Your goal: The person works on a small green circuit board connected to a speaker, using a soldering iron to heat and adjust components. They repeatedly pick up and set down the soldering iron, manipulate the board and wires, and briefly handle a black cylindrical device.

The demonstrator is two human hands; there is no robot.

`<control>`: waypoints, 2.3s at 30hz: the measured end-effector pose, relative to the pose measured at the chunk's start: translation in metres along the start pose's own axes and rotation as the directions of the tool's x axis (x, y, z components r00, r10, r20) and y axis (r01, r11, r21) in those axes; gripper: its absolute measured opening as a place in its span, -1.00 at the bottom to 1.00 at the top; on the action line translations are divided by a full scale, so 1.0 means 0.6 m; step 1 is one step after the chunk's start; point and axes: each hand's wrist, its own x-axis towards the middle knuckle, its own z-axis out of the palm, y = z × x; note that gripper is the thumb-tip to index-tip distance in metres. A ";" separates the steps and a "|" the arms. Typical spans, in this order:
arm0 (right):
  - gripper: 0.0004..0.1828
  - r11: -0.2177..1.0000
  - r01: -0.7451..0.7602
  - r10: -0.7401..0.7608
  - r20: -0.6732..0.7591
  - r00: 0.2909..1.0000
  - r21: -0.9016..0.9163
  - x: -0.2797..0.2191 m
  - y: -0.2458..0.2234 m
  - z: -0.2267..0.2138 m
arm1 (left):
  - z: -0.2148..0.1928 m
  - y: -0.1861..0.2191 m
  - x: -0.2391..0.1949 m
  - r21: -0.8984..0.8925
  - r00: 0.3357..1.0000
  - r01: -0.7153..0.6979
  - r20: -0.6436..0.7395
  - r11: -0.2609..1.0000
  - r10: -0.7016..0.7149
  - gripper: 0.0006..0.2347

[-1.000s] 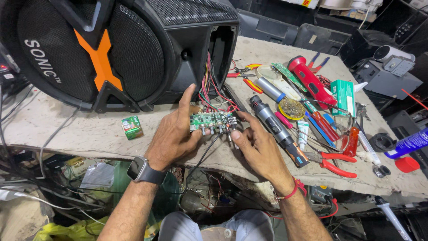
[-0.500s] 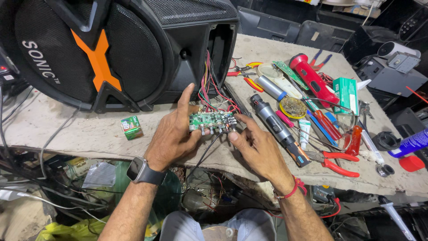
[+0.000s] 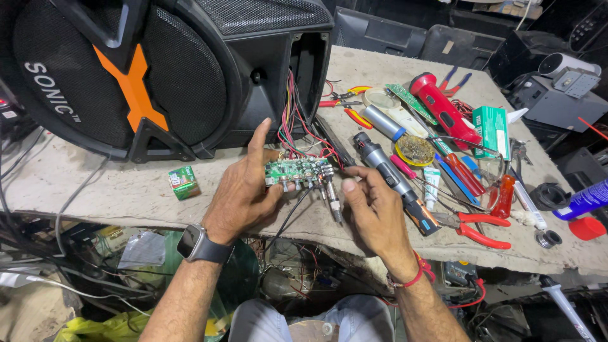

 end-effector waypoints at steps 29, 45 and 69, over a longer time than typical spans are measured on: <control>-0.70 0.916 -0.292 0.295 0.032 0.955 0.276 0.007 -0.013 0.037 | 0.004 0.002 0.003 0.023 0.999 0.038 0.028 0.999 -0.039 -0.10; -0.64 0.947 -0.214 0.244 -0.102 0.964 0.241 -0.004 -0.028 0.055 | 0.008 0.001 0.008 0.051 0.993 0.108 0.029 0.993 -0.110 -0.02; -0.66 0.950 0.111 -0.216 -0.357 0.909 -0.293 -0.035 -0.067 0.060 | -0.001 0.008 -0.001 -0.017 0.998 0.055 0.015 0.998 -0.055 -0.09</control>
